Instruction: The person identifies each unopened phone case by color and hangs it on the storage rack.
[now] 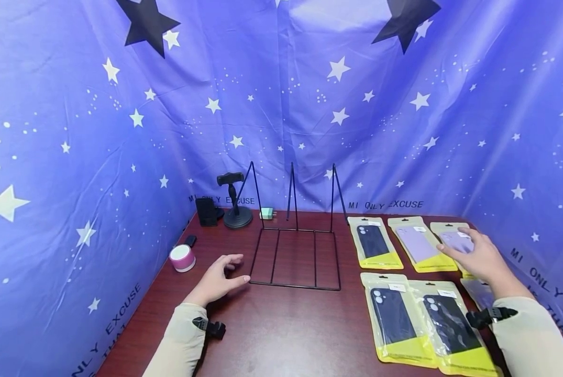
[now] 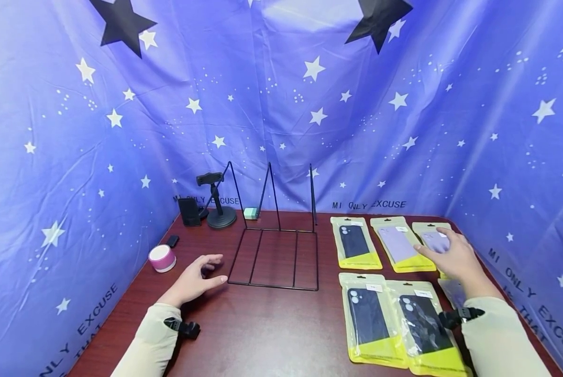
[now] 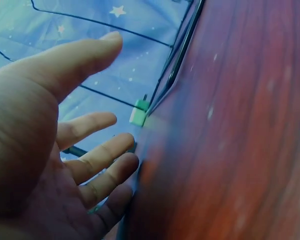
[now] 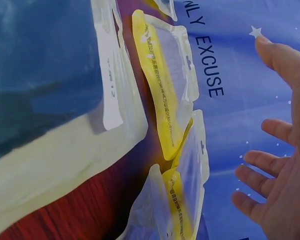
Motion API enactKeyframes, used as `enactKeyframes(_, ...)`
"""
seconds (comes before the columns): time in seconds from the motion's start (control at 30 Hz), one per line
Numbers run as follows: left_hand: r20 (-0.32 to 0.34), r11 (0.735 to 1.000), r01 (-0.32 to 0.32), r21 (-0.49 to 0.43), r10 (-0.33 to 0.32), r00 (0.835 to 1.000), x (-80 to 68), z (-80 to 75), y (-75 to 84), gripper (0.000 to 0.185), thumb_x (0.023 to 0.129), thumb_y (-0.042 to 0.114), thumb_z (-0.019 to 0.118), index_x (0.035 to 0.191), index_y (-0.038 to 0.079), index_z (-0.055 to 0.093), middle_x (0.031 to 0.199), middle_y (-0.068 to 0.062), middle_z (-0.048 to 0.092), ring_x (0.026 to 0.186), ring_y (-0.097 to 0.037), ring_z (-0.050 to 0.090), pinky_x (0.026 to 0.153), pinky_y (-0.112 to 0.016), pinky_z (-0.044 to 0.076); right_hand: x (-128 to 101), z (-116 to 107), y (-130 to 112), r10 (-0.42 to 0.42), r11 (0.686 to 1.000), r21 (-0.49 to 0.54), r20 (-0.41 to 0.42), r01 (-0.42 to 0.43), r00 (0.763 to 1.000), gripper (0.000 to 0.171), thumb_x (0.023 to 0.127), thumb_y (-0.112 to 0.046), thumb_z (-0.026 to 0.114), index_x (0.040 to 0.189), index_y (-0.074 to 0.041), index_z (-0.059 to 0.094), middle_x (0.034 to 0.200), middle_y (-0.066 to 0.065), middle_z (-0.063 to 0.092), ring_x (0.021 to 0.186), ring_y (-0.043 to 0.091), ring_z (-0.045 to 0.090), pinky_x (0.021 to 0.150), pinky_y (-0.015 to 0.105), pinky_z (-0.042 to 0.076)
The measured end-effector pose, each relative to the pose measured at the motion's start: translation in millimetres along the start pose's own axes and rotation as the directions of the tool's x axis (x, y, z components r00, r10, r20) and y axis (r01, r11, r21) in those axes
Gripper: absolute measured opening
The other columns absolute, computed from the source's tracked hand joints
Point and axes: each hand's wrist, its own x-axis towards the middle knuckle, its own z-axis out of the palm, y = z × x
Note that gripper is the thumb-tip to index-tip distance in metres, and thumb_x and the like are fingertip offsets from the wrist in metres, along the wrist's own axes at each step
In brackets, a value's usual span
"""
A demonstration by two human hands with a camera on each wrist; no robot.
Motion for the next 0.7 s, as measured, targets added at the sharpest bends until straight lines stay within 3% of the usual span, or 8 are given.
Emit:
enactKeyframes(0.37, -0.030, 0.997, 0.029, 0.072, -0.027, 0.999, 2.7, 14.0, 0.5, 0.055, 0.083, 0.036, 0.090, 0.131, 0.014, 0.071, 0.103, 0.008, 0.067, 0.098, -0.016, 0.058, 0.091, -0.041, 0.048, 13, -2, 14, 0.040, 0.999, 0.037, 0.014, -0.040, 0.999, 0.105, 0.099, -0.065, 0.058, 0.161, 0.010, 0.016, 0.149, 0.052, 0.020, 0.130, 0.072, 0.027, 0.094, 0.081, 0.032)
enactKeyframes(0.7, -0.035, 0.988, 0.021, 0.156, -0.016, 0.999, 1.9, 17.3, 4.7, 0.053, 0.080, 0.039, 0.092, 0.124, 0.017, 0.075, 0.095, 0.009, 0.061, 0.094, -0.015, 0.054, 0.087, -0.040, 0.045, 18, -3, 20, 0.068, 0.995, 0.071, 0.012, -0.069, 0.998, 0.102, 0.101, -0.064, 0.056, 0.160, 0.010, 0.018, 0.152, 0.050, 0.021, 0.130, 0.071, 0.030, 0.096, 0.079, 0.033)
